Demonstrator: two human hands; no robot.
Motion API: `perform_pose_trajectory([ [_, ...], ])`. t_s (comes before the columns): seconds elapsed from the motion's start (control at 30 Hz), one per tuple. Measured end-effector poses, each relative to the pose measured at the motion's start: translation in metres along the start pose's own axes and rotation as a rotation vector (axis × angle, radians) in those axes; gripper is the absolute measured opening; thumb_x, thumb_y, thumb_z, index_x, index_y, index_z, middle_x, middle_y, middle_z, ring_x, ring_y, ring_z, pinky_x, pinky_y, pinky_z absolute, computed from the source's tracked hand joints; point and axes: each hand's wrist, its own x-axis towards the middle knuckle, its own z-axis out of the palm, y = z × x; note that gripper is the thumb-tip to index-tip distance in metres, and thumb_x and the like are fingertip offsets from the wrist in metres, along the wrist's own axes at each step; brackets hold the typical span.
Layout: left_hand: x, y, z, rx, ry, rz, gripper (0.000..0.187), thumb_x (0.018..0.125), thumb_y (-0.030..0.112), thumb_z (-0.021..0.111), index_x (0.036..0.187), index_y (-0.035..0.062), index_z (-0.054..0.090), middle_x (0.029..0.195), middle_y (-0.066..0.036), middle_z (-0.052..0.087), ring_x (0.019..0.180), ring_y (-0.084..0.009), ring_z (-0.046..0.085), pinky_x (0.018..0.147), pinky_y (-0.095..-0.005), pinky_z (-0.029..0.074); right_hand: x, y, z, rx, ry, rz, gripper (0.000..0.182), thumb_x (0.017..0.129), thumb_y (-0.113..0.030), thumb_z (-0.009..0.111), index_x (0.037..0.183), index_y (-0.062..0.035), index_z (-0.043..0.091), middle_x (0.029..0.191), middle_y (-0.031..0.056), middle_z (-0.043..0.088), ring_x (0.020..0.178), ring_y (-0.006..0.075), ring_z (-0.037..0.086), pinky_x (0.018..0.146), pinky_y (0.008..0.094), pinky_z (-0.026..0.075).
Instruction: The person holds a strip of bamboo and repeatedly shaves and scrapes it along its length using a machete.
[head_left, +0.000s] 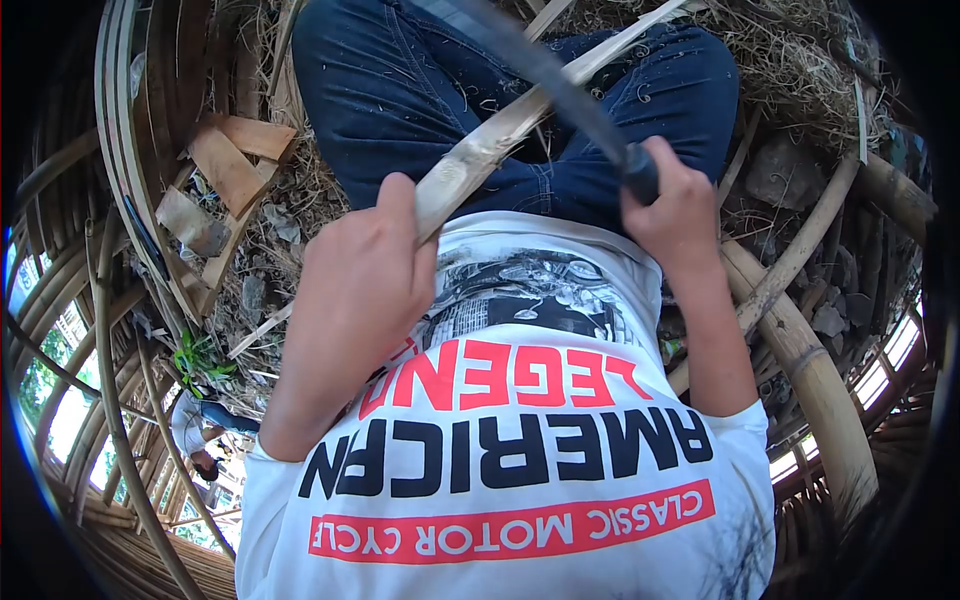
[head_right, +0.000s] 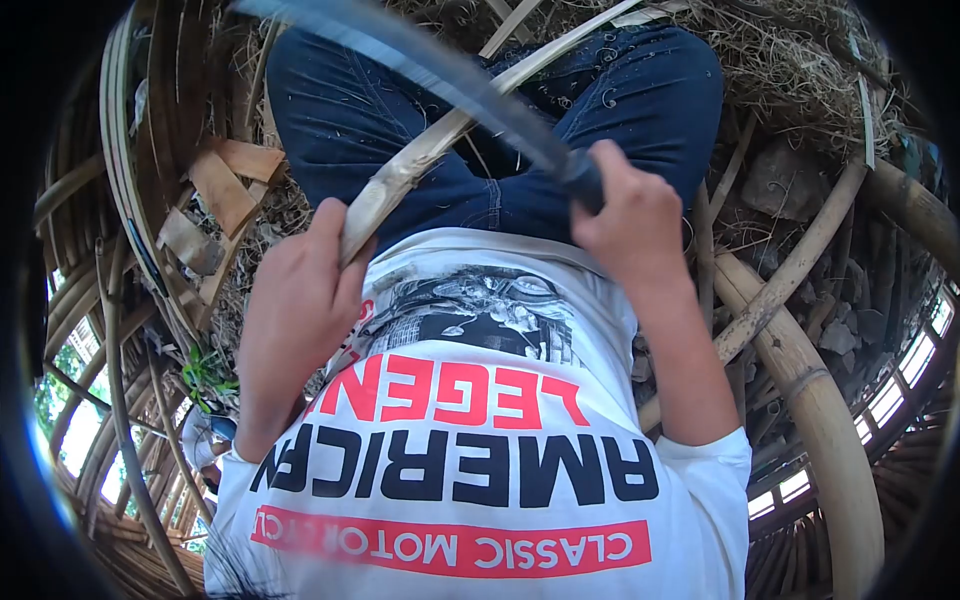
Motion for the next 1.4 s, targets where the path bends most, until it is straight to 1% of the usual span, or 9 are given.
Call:
perform_pose_trajectory([
  [0.07, -0.002, 0.0, -0.004, 0.025, -0.003, -0.027, 0.018, 0.093, 0.016, 0.06, 0.096, 0.0017, 0.05, 0.069, -0.024, 0.058, 0.07, -0.0448, 0.059, 0.064, -0.0528, 0.043, 0.006, 0.036, -0.006, -0.072, 0.044, 0.214, 0.026, 0.075, -0.011, 0.07, 0.098, -0.0073, 0.059, 0.077, 0.0201, 0.068, 0.076, 0.0423, 0.067, 0.069, 0.0514, 0.053],
  [0.17, -0.003, 0.007, -0.006, 0.017, 0.015, 0.018, 0.017, 0.092, 0.014, 0.06, 0.096, 0.0018, 0.049, 0.069, -0.024, 0.058, 0.07, -0.0446, 0.059, 0.064, -0.0529, 0.043, 0.012, 0.052, -0.017, -0.194, 0.074, 0.17, 0.025, 0.076, -0.01, 0.069, 0.099, -0.0054, 0.059, 0.078, 0.0226, 0.067, 0.077, 0.0438, 0.066, 0.068, 0.0512, 0.052],
  [0.47, 0.003, 0.015, -0.002, 0.119, 0.019, -0.026, 0.02, 0.086, 0.012, 0.063, 0.092, 0.0, 0.048, 0.069, -0.02, 0.063, 0.066, -0.0393, 0.066, 0.06, -0.0486, 0.052, -0.009, -0.038, -0.021, 0.189, 0.053, 0.082, 0.019, 0.076, -0.003, 0.064, 0.094, -0.0027, 0.059, 0.067, 0.0179, 0.058, 0.067, 0.0411, 0.065, 0.061, 0.0397, 0.05],
  [0.63, 0.004, 0.013, 0.001, 0.097, 0.01, 0.009, 0.02, 0.087, 0.013, 0.063, 0.093, -0.0003, 0.048, 0.069, -0.02, 0.063, 0.066, -0.0407, 0.065, 0.06, -0.0485, 0.052, -0.009, -0.035, -0.007, 0.093, -0.05, 0.07, 0.019, 0.076, -0.006, 0.067, 0.094, -0.0061, 0.059, 0.073, 0.0214, 0.062, 0.074, 0.0433, 0.065, 0.063, 0.0482, 0.05],
  [0.93, 0.003, 0.007, 0.001, -0.06, 0.009, 0.054, 0.016, 0.094, 0.013, 0.059, 0.096, 0.0007, 0.049, 0.069, -0.023, 0.058, 0.068, -0.0447, 0.059, 0.06, -0.05, 0.043, 0.026, 0.052, -0.007, -0.189, 0.063, 0.133, 0.027, 0.078, -0.017, 0.071, 0.101, -0.0104, 0.059, 0.081, 0.0221, 0.069, 0.085, 0.0442, 0.067, 0.074, 0.0548, 0.053],
  [1.07, -0.013, -0.005, -0.014, -0.16, -0.092, 0.019, 0.016, 0.094, 0.013, 0.058, 0.094, 0.0003, 0.049, 0.067, -0.022, 0.057, 0.067, -0.0438, 0.059, 0.059, -0.0481, 0.042, 0.056, 0.114, -0.025, -0.192, 0.269, 0.383, 0.027, 0.081, -0.019, 0.067, 0.106, -0.0085, 0.065, 0.089, 0.025, 0.07, 0.092, 0.0431, 0.067, 0.079, 0.0511, 0.054],
  [1.23, -0.009, -0.004, -0.005, -0.366, -0.163, -0.059, 0.017, 0.096, 0.013, 0.056, 0.089, -0.0007, 0.049, 0.062, -0.02, 0.054, 0.06, -0.0399, 0.056, 0.056, -0.0447, 0.039, 0.04, 0.114, -0.062, -0.126, 0.231, 0.445, 0.026, 0.081, -0.018, 0.066, 0.1, -0.0013, 0.068, 0.086, 0.0209, 0.071, 0.084, 0.0377, 0.071, 0.073, 0.043, 0.053],
  [1.3, 0.001, -0.002, -0.002, -0.413, -0.187, -0.056, 0.019, 0.099, 0.014, 0.054, 0.088, -0.0009, 0.049, 0.061, -0.018, 0.053, 0.054, -0.0349, 0.053, 0.054, -0.0426, 0.038, 0.023, 0.079, -0.054, 0.028, 0.21, 0.377, 0.022, 0.084, -0.016, 0.07, 0.099, -0.0005, 0.068, 0.077, 0.0147, 0.069, 0.069, 0.0235, 0.068, 0.067, 0.0374, 0.051],
  [1.4, 0.015, 0.003, -0.002, -0.414, -0.247, -0.101, 0.021, 0.1, 0.017, 0.054, 0.089, -0.0011, 0.05, 0.06, -0.014, 0.051, 0.053, -0.0267, 0.051, 0.054, -0.0401, 0.038, 0.001, 0.03, -0.035, 0.24, 0.166, 0.296, 0.022, 0.083, -0.012, 0.075, 0.097, 0.0001, 0.064, 0.076, 0.0143, 0.067, 0.067, 0.0237, 0.065, 0.066, 0.0361, 0.05],
])
